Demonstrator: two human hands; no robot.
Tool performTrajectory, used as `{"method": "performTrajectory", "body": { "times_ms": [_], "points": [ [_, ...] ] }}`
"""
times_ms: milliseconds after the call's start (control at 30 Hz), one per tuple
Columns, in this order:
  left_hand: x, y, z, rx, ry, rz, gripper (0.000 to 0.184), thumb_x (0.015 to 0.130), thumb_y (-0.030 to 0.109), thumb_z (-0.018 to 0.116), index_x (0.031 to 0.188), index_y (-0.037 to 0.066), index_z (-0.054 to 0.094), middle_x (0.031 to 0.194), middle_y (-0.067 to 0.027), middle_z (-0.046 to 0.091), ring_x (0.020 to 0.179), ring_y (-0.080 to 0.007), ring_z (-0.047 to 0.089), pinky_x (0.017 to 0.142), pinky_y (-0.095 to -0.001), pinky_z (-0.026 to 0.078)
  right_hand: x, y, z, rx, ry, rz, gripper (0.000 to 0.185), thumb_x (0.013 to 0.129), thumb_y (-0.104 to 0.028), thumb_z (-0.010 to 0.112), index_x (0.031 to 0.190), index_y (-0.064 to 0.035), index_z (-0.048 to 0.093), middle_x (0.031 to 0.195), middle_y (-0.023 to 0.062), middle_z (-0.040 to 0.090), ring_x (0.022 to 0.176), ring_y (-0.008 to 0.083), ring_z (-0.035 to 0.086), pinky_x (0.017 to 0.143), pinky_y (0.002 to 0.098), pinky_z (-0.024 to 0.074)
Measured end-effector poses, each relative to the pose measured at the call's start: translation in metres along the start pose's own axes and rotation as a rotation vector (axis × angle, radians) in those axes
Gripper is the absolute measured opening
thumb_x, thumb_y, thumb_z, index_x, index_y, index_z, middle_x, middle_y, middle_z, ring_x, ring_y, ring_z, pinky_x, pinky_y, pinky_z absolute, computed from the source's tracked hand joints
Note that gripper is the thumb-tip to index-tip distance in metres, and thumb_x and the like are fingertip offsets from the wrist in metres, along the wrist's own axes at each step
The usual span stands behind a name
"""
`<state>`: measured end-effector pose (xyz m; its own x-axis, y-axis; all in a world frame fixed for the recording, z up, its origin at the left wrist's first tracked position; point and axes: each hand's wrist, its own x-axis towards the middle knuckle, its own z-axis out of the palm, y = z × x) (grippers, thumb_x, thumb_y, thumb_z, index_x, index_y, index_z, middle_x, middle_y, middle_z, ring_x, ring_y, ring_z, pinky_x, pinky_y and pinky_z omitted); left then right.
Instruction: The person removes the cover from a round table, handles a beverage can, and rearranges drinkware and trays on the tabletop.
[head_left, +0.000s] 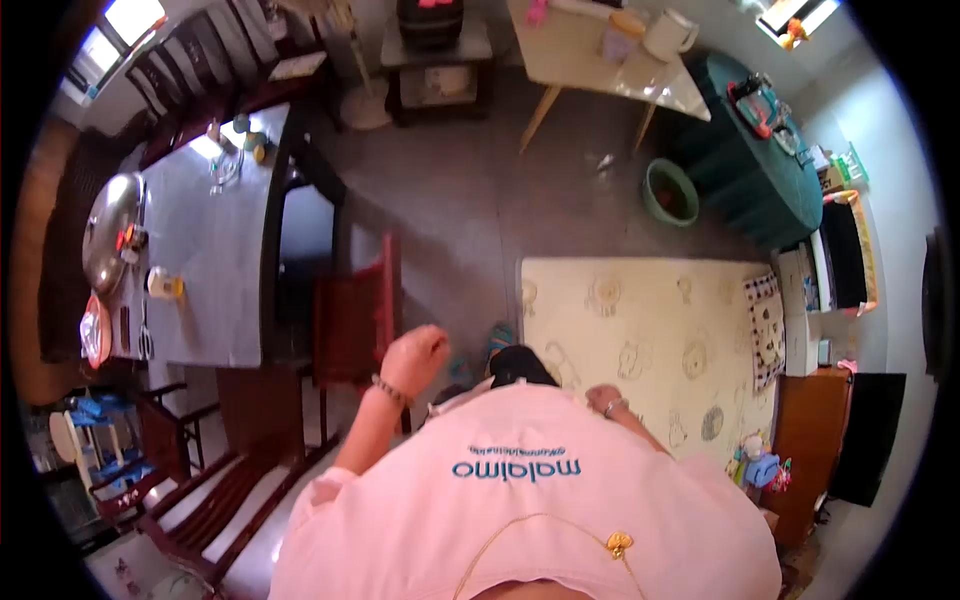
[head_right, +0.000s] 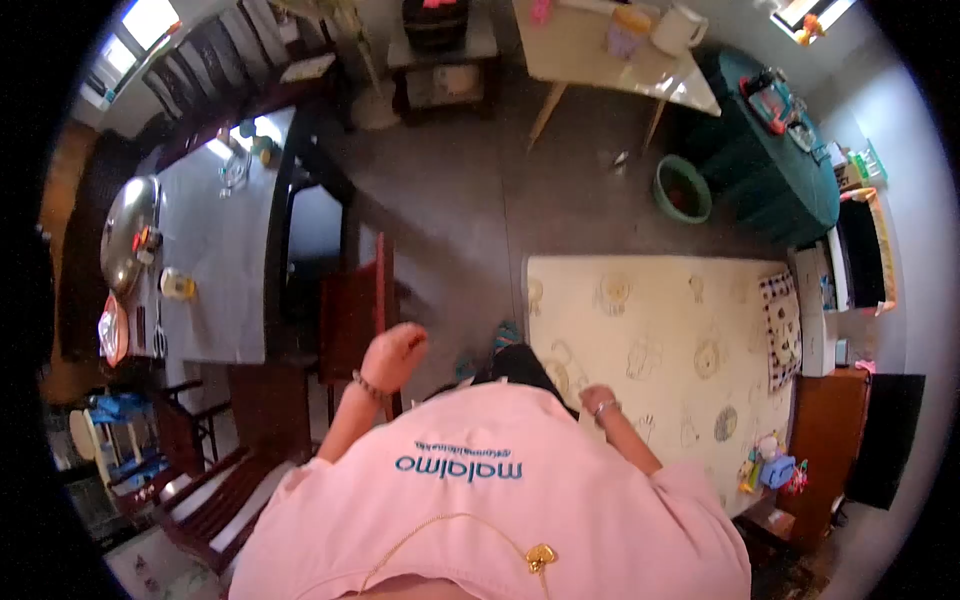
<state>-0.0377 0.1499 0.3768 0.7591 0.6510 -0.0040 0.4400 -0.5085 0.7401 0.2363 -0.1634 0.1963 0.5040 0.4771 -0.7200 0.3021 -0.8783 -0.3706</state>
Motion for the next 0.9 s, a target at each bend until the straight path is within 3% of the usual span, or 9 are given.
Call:
{"method": "performTrajectory", "body": {
  "times_ms": [200,300,467,600,767,800,833,867,900],
  "points": [
    [0.075,-0.008,0.004,-0.041,-0.076,-0.057,0.012,0.071,0.013,0.052,0.078,0.003,0.054,0.076,-0.0144,0.054,0.07,-0.0292,0.053,0.06,-0.0336,0.043,0.088,-0.055,-0.04,-0.031,-0.043,0.088,0.026,0.068,-0.027,0.05,0.07,-0.0037,0.061,0.06,0.0104,0.058,0.053,0.0194,0.055,0.055,0.03,0.0442],
    [0.121,-0.01,-0.004,-0.014,-0.073,-0.083,0.014,0.072,0.011,0.053,0.082,0.002,0.054,0.079,-0.0154,0.055,0.07,-0.0283,0.054,0.06,-0.0314,0.044,0.149,-0.085,-0.069,0.21,-0.036,0.044,0.027,0.068,-0.029,0.05,0.074,-0.0055,0.061,0.063,0.0102,0.059,0.055,0.02,0.056,0.058,0.0301,0.0447],
    [0.206,-0.002,-0.02,-0.055,-0.004,-0.151,0.014,0.07,0.013,0.052,0.079,0.003,0.053,0.075,-0.0156,0.055,0.069,-0.0305,0.053,0.06,-0.0337,0.043,0.206,-0.16,-0.138,-0.05,0.005,-0.142,0.029,0.067,-0.03,0.05,0.078,-0.0055,0.061,0.069,0.0112,0.059,0.061,0.0214,0.057,0.061,0.0306,0.0448],
    [0.25,-0.005,-0.019,-0.057,-0.017,-0.147,0.014,0.071,0.013,0.052,0.079,0.003,0.053,0.074,-0.016,0.054,0.068,-0.0309,0.053,0.059,-0.0341,0.043,0.23,-0.202,-0.187,0.02,-0.035,-0.042,0.03,0.069,-0.029,0.049,0.082,-0.0044,0.06,0.073,0.0103,0.06,0.067,0.0222,0.056,0.064,0.0309,0.0434],
    [0.305,-0.026,-0.009,-0.029,-0.221,-0.122,0.016,0.071,0.018,0.054,0.081,0.004,0.053,0.074,-0.015,0.055,0.067,-0.0303,0.054,0.058,-0.0354,0.043,0.289,-0.185,-0.195,0.024,0.184,-0.157,0.023,0.072,-0.023,0.051,0.081,-0.0023,0.059,0.067,0.0078,0.059,0.059,0.0146,0.055,0.058,0.0273,0.0443],
    [0.319,-0.027,-0.009,-0.046,-0.232,-0.126,0.017,0.07,0.017,0.054,0.082,0.005,0.054,0.075,-0.0144,0.055,0.068,-0.0295,0.054,0.059,-0.0345,0.043,0.276,-0.187,-0.205,-0.064,0.176,-0.359,0.024,0.072,-0.025,0.051,0.078,-0.003,0.059,0.066,0.0081,0.059,0.057,0.0141,0.054,0.057,0.0278,0.044],
    [0.337,-0.028,-0.011,-0.078,-0.291,-0.154,0.018,0.069,0.017,0.054,0.082,0.005,0.055,0.077,-0.0145,0.056,0.069,-0.029,0.054,0.06,-0.0339,0.044,0.27,-0.195,-0.21,0.072,0.094,-0.009,0.025,0.072,-0.027,0.05,0.075,-0.0031,0.059,0.064,0.008,0.059,0.057,0.0133,0.053,0.056,0.0284,0.0434],
    [0.357,-0.027,-0.013,-0.074,-0.311,-0.128,0.018,0.069,0.017,0.054,0.082,0.005,0.055,0.076,-0.0144,0.056,0.07,-0.0288,0.055,0.061,-0.0338,0.044,0.275,-0.187,-0.203,-0.004,0.096,0.037,0.03,0.071,-0.029,0.048,0.076,-0.0019,0.059,0.082,0.0175,0.056,0.079,0.0304,0.054,0.069,0.0367,0.0419],
    [0.376,-0.029,-0.014,-0.067,-0.332,-0.108,0.018,0.069,0.018,0.054,0.082,0.005,0.055,0.076,-0.0143,0.056,0.07,-0.0285,0.055,0.061,-0.0337,0.044,0.284,-0.169,-0.198,-0.532,0.09,-0.374,0.025,0.071,-0.024,0.046,0.074,-0.0024,0.059,0.079,0.0176,0.056,0.076,0.0304,0.054,0.066,0.0374,0.0427]
  ]
}}
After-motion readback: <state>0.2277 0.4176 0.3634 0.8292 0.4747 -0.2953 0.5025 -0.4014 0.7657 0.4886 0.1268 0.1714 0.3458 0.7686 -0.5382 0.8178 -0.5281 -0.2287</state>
